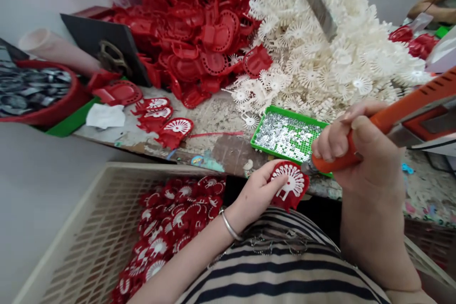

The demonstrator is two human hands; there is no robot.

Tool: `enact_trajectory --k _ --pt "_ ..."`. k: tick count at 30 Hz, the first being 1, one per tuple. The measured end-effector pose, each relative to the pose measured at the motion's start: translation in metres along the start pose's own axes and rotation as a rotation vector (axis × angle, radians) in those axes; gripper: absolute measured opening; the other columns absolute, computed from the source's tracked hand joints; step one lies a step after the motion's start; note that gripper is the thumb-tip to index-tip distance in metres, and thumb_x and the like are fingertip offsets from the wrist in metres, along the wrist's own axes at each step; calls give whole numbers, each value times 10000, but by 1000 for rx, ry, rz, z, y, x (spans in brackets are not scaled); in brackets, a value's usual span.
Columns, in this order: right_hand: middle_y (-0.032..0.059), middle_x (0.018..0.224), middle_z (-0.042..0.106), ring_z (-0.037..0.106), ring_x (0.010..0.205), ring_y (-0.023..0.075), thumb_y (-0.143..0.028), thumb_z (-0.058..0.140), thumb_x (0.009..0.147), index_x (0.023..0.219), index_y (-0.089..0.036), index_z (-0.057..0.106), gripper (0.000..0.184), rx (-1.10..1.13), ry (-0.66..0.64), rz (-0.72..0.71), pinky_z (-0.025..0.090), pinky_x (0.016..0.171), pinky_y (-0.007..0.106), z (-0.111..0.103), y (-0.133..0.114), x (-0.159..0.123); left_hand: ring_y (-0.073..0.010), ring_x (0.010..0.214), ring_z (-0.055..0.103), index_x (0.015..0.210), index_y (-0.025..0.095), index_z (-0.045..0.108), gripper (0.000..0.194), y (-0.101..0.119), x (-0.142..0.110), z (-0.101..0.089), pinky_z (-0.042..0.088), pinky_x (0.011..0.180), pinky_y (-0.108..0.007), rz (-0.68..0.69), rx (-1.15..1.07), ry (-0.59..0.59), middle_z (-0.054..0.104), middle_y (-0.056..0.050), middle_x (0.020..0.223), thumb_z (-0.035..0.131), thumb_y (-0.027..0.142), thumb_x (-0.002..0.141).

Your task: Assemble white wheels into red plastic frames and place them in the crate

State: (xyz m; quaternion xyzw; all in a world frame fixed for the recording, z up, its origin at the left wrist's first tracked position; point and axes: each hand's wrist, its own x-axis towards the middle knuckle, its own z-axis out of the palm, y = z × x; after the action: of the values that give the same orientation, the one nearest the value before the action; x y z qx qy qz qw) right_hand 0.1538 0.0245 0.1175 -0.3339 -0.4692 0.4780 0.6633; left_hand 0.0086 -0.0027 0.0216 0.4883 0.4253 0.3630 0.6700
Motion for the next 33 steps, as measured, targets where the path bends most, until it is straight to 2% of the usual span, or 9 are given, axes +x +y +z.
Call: enact_trajectory --k 4,8,13,17,25,33 --pt "-69 494 497 476 405 101 -282 775 772 776 -228 586 197 41 -52 38 394 425 260 0 6 -7 -138 722 609 1087 127 650 334 0 3 6 480 670 -235 -95 -306 43 700 -39 886 682 300 803" --pt "-70 490 501 475 402 99 -295 797 750 775 -228 589 220 50 -45 52 382 417 254 3 10 -8 -116 635 576 1029 116 655 327 0 4 9 448 611 -217 -126 -435 56 677 -22 782 720 297 765" --pt "-69 486 507 464 399 95 -283 789 751 756 -225 596 202 11 -26 40 393 423 264 3 12 -8 -115 624 575 1007 118 656 323 0 3 11 443 612 -223 -149 -453 75 673 -19 764 731 305 754" --pt "-60 506 520 474 410 103 -287 776 772 773 -232 598 187 -8 -60 47 382 430 275 2 14 -8 -118 646 589 1025 117 659 334 -1 3 11 454 637 -227 -145 -470 77 682 -23 781 730 286 746" --pt "-64 487 485 456 407 109 -309 799 751 742 -257 581 224 -58 -16 61 362 432 285 7 15 -9 -125 649 600 947 122 664 260 1 3 12 462 642 -233 -176 -461 87 684 -29 779 710 274 742" --pt "-62 497 505 456 409 103 -273 778 771 758 -239 591 190 -43 -34 38 378 434 283 7 17 -11 -111 611 576 919 120 662 244 1 3 11 440 593 -213 -191 -468 106 668 -20 745 711 270 733"
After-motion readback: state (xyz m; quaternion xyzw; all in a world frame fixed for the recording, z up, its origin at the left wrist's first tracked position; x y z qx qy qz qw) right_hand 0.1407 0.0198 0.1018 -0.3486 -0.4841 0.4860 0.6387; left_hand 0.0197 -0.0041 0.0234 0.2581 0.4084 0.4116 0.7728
